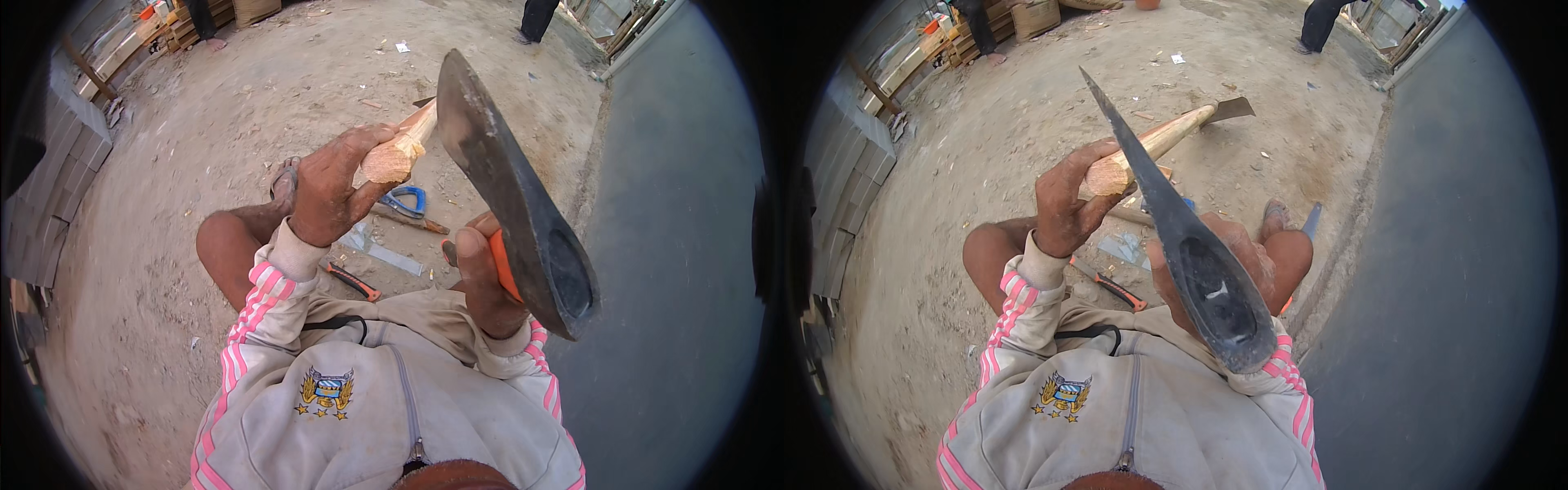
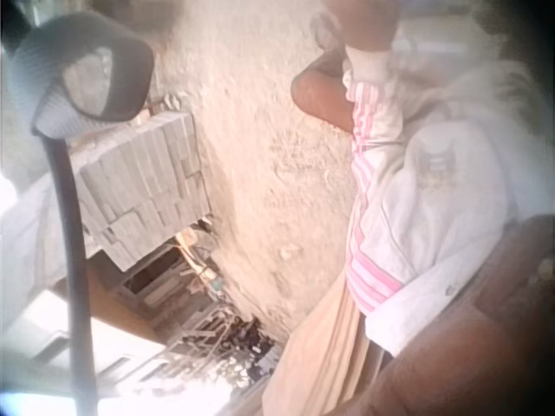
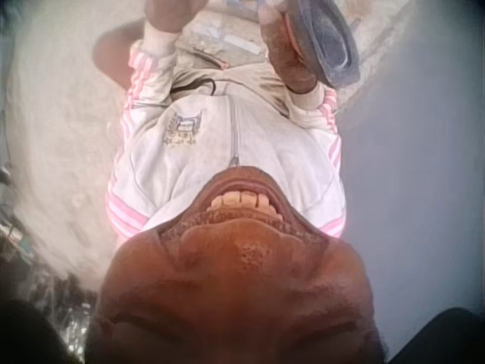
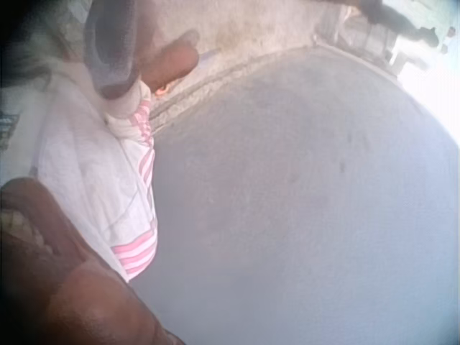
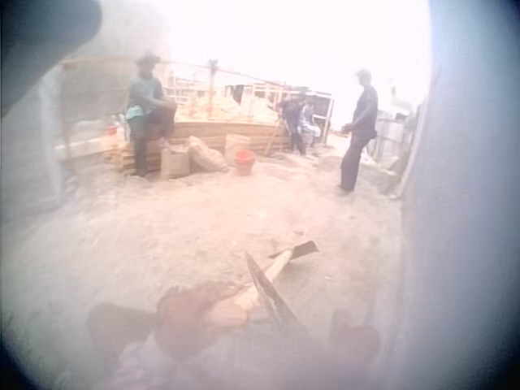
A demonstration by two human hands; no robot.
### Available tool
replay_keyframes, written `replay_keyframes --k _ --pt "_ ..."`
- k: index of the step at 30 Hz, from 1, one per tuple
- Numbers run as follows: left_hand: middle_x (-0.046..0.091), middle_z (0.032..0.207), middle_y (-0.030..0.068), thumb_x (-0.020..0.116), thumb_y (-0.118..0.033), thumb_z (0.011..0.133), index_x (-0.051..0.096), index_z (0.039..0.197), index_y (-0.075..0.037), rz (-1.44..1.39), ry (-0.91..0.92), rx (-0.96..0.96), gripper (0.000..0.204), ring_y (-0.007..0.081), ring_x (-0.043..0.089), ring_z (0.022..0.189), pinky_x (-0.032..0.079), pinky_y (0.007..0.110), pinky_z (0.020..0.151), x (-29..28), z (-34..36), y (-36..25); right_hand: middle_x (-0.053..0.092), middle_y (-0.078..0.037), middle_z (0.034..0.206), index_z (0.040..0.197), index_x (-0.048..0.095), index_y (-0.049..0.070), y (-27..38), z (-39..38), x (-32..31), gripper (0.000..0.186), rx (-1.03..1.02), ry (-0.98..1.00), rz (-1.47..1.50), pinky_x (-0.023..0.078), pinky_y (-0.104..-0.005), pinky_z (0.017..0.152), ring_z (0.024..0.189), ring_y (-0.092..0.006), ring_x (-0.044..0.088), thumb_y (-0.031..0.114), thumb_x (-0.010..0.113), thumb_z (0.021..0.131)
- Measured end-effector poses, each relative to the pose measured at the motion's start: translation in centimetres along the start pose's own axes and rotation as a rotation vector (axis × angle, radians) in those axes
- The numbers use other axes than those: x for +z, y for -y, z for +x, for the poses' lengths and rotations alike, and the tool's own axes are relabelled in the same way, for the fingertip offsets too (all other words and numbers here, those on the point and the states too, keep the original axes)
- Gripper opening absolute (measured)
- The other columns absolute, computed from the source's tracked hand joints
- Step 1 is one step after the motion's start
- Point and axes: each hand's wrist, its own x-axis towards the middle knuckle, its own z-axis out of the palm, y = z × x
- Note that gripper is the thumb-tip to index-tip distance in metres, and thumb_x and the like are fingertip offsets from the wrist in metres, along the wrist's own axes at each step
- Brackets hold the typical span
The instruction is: The person sits on the ground and uses a hand saw to cut a small piece of wood. They then use a small axe to shape and carve the cut piece of wood, holding it in their left hand and striking it with the axe in their right hand.
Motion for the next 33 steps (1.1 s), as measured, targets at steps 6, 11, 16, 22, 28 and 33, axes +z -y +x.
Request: replay_keyframes --k 6,11,16,22,28,33 --pt "0.072 0.114 0.0161 0.084 -0.016 0.077 0.062 0.119 -0.003 -0.005 -0.022 0.014 0.05 0.034 0.071 0.104 0.058 0.038 0.087 0.2 0.9 -0.8 0.066 -0.012 0.087 0.101 0.065 -0.001 -1.6 0.6 0.8 0.025 -0.049 0.01 -0.017 0.053 -0.032 0.062 0.073 -0.0229 0.068 0.005 0.079 0.082" --pt "0.072 0.115 0.0151 0.085 -0.017 0.076 0.063 0.119 -0.005 -0.012 -0.039 0.01 0.05 0.0343 0.071 0.104 0.058 0.039 0.087 0.5 0.6 -0.5 0.065 -0.01 0.084 0.103 0.064 -0.003 -0.2 1.2 -0.8 0.025 -0.106 0.026 -0.084 0.051 -0.0314 0.06 0.07 -0.0208 0.066 0.006 0.077 0.084" --pt "0.072 0.113 0.0149 0.085 -0.02 0.076 0.062 0.118 -0.004 0.015 -0.036 0.004 0.05 0.0338 0.071 0.104 0.058 0.039 0.087 0.6 0.3 -1.1 0.066 -0.009 0.085 0.1 0.064 -0.003 0.4 1.5 -0.4 0.022 0.087 0.074 0.079 0.051 -0.0306 0.061 0.069 -0.018 0.066 0.0 0.076 0.083" --pt "0.072 0.113 0.0154 0.084 -0.02 0.076 0.062 0.118 -0.003 0.001 -0.019 0.003 0.05 0.0339 0.071 0.105 0.058 0.04 0.088 0.6 0.3 -0.9 0.062 -0.003 0.076 0.093 0.064 0.0 0.5 0.7 -0.7 0.014 -0.041 0.009 0.019 0.047 -0.0269 0.057 0.063 -0.0132 0.058 0.002 0.076 0.086" --pt "0.071 0.115 0.0159 0.084 -0.019 0.077 0.061 0.118 -0.003 -0.038 -0.028 -0.005 0.05 0.0345 0.07 0.106 0.057 0.04 0.089 0.7 0.1 -0.3 0.067 -0.011 0.088 0.102 0.066 -0.001 -0.3 1.2 0.1 0.024 0.088 0.015 0.146 0.05 -0.0325 0.061 0.071 -0.0223 0.066 0.001 0.079 0.081" --pt "0.072 0.115 0.0184 0.087 -0.016 0.076 0.062 0.121 -0.004 -0.028 -0.029 0.021 0.053 0.0329 0.072 0.104 0.058 0.038 0.086 0.6 -0.3 0.2 0.066 -0.01 0.089 0.1 0.066 -0.001 -0.4 0.9 -0.9 0.024 0.028 0.085 -0.066 0.049 -0.0334 0.059 0.068 -0.0233 0.065 0.002 0.079 0.081"
